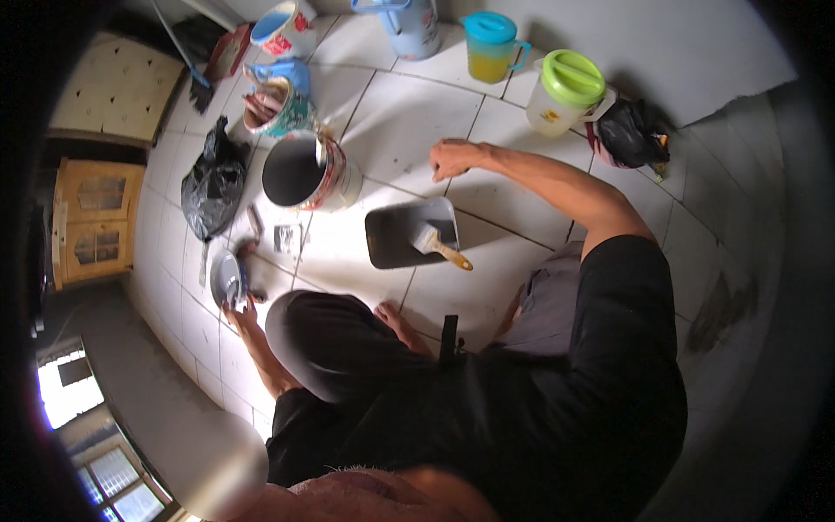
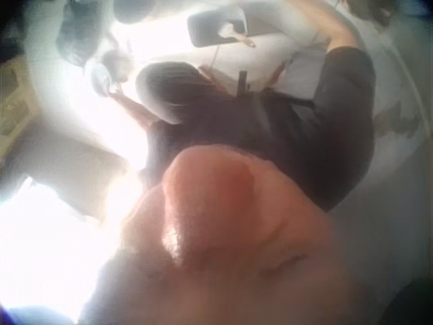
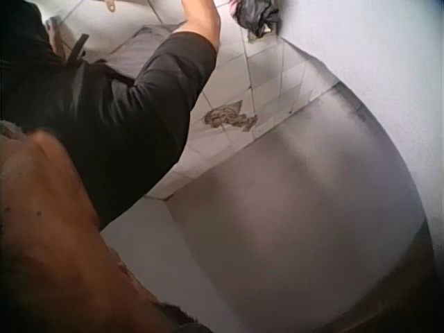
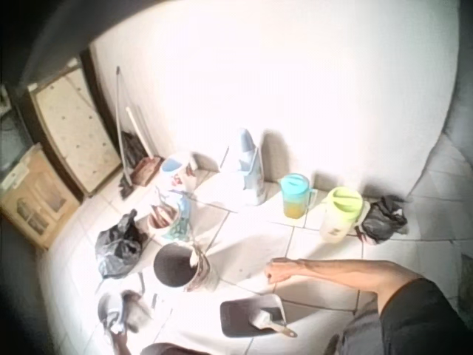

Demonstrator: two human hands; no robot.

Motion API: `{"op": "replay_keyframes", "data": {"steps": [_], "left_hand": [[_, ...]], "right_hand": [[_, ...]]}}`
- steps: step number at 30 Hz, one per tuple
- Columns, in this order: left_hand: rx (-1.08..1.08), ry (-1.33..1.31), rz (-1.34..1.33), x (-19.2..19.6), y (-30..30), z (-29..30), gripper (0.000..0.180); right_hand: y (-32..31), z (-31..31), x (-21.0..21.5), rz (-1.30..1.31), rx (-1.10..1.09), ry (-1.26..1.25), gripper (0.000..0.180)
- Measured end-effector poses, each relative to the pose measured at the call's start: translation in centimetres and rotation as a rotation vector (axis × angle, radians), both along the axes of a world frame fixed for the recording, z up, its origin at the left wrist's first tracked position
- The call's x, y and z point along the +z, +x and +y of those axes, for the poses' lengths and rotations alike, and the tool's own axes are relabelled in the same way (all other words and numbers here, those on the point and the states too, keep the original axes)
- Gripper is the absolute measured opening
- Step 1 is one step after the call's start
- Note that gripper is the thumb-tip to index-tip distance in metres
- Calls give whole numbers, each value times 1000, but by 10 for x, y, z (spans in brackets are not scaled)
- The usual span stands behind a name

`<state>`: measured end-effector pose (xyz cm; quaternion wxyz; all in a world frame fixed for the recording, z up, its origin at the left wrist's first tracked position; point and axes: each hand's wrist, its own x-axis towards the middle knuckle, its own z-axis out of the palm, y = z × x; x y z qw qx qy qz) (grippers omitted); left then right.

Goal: The person stirs paint in a container with a brush, transfers some to a small tray, and wipes a brush and the floor with a cloth.

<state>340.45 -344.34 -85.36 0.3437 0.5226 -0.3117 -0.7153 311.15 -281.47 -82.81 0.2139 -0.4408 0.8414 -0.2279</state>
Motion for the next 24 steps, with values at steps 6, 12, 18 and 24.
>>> {"op": "replay_keyframes", "data": {"steps": [6,12,18,24], "left_hand": [[88,12,-68,15,-26,86,56],[-141,-165,-59,15,-82,136,45],[-163,-269,-105,18,-79,160,44],[-461,-235,-323,2,-78,213,43]], "right_hand": [[-11,-1,11,50,-101,146,35],[-21,23,60,192,-226,100,37],[-47,112,182,491,-780,-480,39],[-37,271,131,645,-1513,-322,59]]}}
